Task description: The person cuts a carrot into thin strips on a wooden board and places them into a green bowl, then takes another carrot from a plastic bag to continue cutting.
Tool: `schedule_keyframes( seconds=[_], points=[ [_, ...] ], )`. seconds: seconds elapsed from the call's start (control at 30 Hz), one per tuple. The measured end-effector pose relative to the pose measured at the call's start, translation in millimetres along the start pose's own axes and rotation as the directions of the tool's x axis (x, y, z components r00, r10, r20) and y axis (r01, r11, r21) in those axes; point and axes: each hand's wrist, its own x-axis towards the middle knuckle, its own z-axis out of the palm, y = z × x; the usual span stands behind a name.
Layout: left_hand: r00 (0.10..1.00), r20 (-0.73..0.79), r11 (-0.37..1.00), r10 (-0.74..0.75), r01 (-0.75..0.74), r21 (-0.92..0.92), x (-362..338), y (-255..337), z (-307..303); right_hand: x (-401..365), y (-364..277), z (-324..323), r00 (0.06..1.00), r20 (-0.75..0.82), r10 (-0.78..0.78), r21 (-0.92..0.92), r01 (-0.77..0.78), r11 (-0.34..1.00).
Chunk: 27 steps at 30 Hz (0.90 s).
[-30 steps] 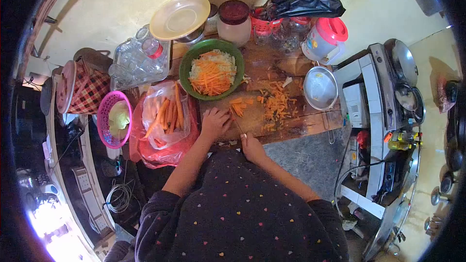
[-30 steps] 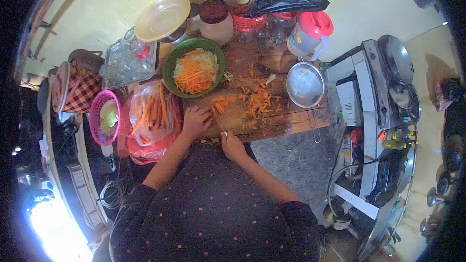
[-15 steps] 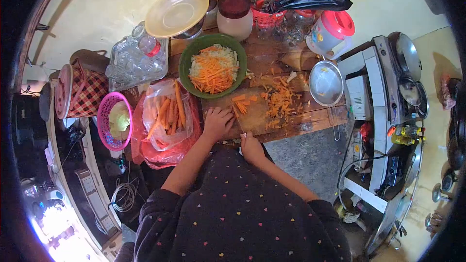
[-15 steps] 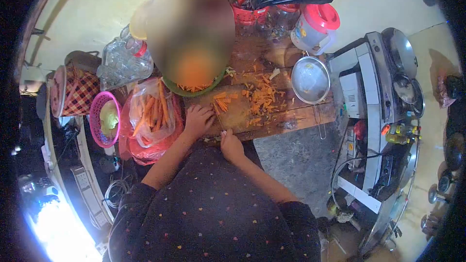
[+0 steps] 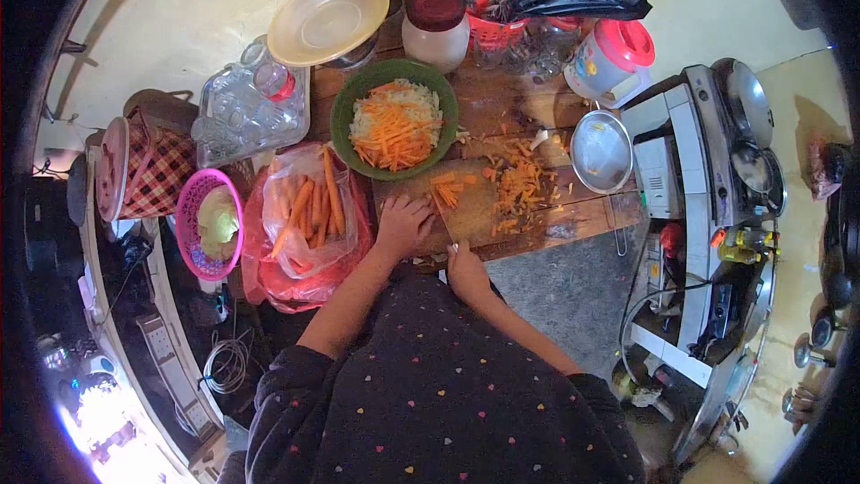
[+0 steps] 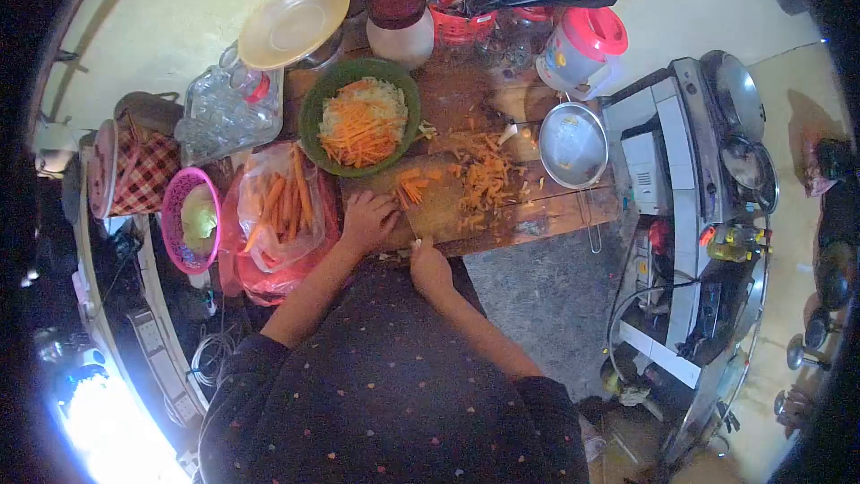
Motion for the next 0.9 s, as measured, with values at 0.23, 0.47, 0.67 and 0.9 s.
schedule_keyframes(
  seconds=[0.23,0.47,0.67,0.9],
  points=[
    [1.000,-0.013,1.000,0.022,-0.021,0.017,0,1,-1,9,3,4,0.998,-0.046,-0.053,-0.006,0.053,0.999],
    [0.997,-0.045,0.998,0.058,-0.056,0.042,0,-2,-1,2,15,1,0.997,-0.041,-0.061,-0.002,0.061,0.998],
    [0.996,-0.072,0.999,0.043,-0.041,0.032,1,-1,-1,0,12,1,0.992,-0.048,-0.118,0.084,0.122,0.989],
    [1.000,-0.021,1.000,0.003,-0.003,0.014,-2,-2,2,-1,10,2,0.994,-0.021,-0.110,0.088,0.111,0.990]
  ],
)
